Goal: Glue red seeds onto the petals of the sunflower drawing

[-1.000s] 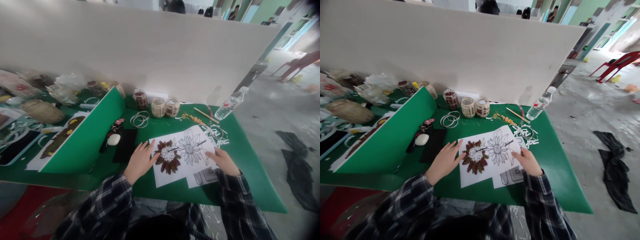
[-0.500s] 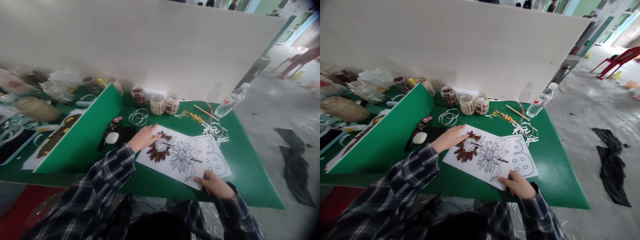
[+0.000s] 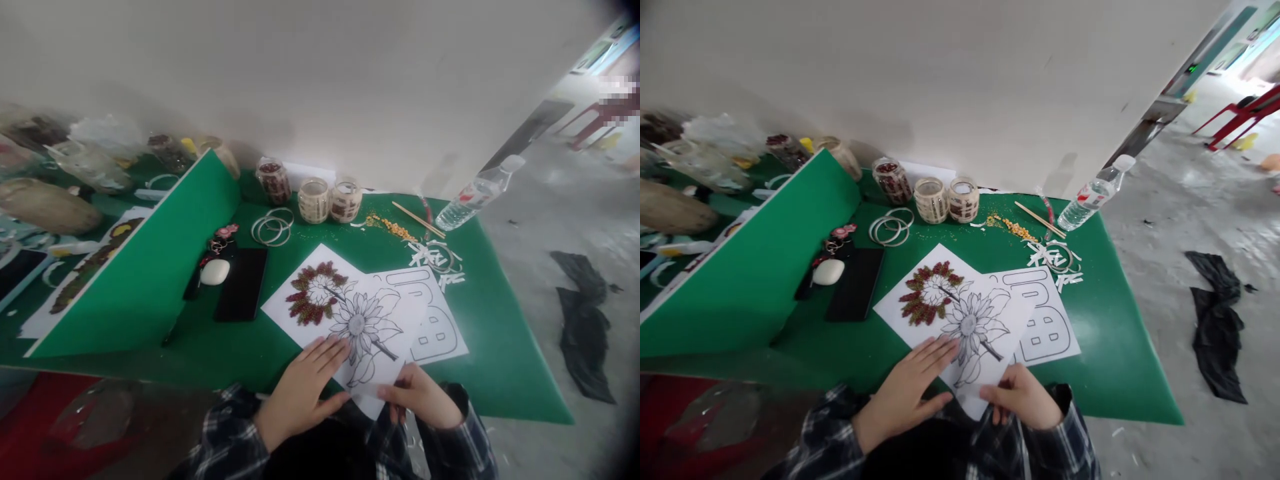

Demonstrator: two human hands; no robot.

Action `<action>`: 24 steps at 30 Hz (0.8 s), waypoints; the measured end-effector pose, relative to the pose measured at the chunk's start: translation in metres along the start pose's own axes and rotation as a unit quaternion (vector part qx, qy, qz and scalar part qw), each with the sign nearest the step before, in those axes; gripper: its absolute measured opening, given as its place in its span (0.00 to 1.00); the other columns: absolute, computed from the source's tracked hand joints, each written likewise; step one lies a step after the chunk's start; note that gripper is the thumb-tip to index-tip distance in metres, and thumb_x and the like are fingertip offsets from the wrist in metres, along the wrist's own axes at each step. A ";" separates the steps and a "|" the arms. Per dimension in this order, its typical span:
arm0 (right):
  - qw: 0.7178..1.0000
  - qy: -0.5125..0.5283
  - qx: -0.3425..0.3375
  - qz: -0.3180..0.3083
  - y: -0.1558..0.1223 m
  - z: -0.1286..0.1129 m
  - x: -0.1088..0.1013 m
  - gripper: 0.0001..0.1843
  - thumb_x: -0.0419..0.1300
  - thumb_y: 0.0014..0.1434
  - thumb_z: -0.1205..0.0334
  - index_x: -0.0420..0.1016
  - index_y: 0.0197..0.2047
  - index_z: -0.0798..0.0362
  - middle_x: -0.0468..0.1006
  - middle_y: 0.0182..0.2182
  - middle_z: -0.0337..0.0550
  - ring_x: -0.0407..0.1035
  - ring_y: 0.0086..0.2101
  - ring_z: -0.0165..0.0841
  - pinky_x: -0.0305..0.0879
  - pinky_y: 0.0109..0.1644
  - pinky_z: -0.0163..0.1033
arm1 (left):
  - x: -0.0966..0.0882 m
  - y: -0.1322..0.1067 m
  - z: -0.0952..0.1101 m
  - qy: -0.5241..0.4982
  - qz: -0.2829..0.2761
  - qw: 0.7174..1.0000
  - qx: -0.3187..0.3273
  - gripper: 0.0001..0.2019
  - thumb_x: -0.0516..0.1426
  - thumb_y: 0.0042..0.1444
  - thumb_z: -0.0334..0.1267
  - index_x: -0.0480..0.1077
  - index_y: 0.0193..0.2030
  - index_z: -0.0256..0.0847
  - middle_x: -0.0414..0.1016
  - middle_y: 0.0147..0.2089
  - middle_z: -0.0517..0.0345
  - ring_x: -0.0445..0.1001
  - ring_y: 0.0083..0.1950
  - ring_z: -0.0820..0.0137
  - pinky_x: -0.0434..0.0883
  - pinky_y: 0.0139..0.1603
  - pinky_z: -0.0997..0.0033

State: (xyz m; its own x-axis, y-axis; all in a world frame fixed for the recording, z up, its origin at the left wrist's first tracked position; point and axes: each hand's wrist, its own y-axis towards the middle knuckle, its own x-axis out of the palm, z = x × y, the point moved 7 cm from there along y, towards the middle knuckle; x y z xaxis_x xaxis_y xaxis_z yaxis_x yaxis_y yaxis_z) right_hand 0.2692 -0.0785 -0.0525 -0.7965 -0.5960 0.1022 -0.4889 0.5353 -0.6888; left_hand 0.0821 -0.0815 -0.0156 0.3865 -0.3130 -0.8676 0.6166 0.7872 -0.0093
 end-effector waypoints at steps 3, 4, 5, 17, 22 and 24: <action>0.999 0.020 -0.015 0.033 0.000 -0.004 -0.010 0.37 0.64 0.45 0.27 0.74 0.30 0.58 0.74 0.20 0.45 0.68 0.20 0.30 0.62 0.23 0.33 | -0.006 -0.007 -0.011 -0.024 -0.022 0.999 -0.006 0.31 0.47 0.67 0.52 0.49 0.73 0.45 0.56 0.71 0.59 0.57 0.72 0.64 0.61 0.72 0.52; 0.997 0.024 -0.025 0.068 -0.001 -0.005 -0.018 0.38 0.63 0.44 0.25 0.73 0.30 0.58 0.74 0.20 0.46 0.68 0.21 0.31 0.63 0.24 0.34 | -0.009 -0.009 -0.015 -0.031 -0.028 0.999 -0.006 0.29 0.47 0.68 0.50 0.50 0.73 0.47 0.58 0.71 0.60 0.57 0.72 0.65 0.61 0.73 0.53; 0.993 0.024 -0.037 0.114 -0.002 -0.007 -0.028 0.39 0.62 0.43 0.24 0.73 0.31 0.57 0.75 0.22 0.47 0.68 0.22 0.32 0.65 0.25 0.36 | -0.013 -0.010 -0.019 -0.039 -0.031 0.999 -0.005 0.27 0.47 0.68 0.49 0.51 0.72 0.49 0.59 0.70 0.62 0.58 0.72 0.66 0.62 0.72 0.53; 0.975 -0.029 -0.028 0.217 -0.003 -0.025 -0.040 0.33 0.61 0.49 0.29 0.69 0.32 0.55 0.70 0.22 0.39 0.65 0.23 0.30 0.61 0.24 0.34 | -0.046 -0.005 -0.063 -0.042 0.004 0.999 0.009 0.17 0.50 0.66 0.39 0.73 0.57 0.51 0.73 0.60 0.60 0.67 0.66 0.68 0.65 0.71 0.55; 0.984 -0.056 -0.016 0.166 -0.001 -0.015 -0.023 0.32 0.60 0.50 0.29 0.64 0.27 0.53 0.63 0.15 0.34 0.60 0.17 0.26 0.52 0.20 0.31 | -0.049 -0.007 -0.073 0.026 0.053 0.998 -0.033 0.18 0.50 0.66 0.42 0.72 0.59 0.51 0.70 0.63 0.58 0.65 0.68 0.61 0.70 0.66 0.51; 0.986 -0.074 -0.004 0.151 -0.001 -0.012 -0.016 0.31 0.60 0.52 0.30 0.65 0.27 0.54 0.65 0.15 0.35 0.61 0.16 0.26 0.52 0.20 0.31 | -0.046 -0.008 -0.075 0.021 0.070 0.997 -0.040 0.18 0.50 0.66 0.43 0.72 0.59 0.49 0.70 0.63 0.58 0.66 0.67 0.62 0.70 0.66 0.53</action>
State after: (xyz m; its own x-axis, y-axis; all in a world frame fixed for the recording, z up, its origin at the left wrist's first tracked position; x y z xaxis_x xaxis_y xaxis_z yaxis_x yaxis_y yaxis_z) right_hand 0.2779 -0.0624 -0.0444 -0.8453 -0.4902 -0.2127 -0.2419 0.7060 -0.6656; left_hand 0.0077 -0.0329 -0.0128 0.4349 -0.1771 -0.8829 0.5021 0.8616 0.0745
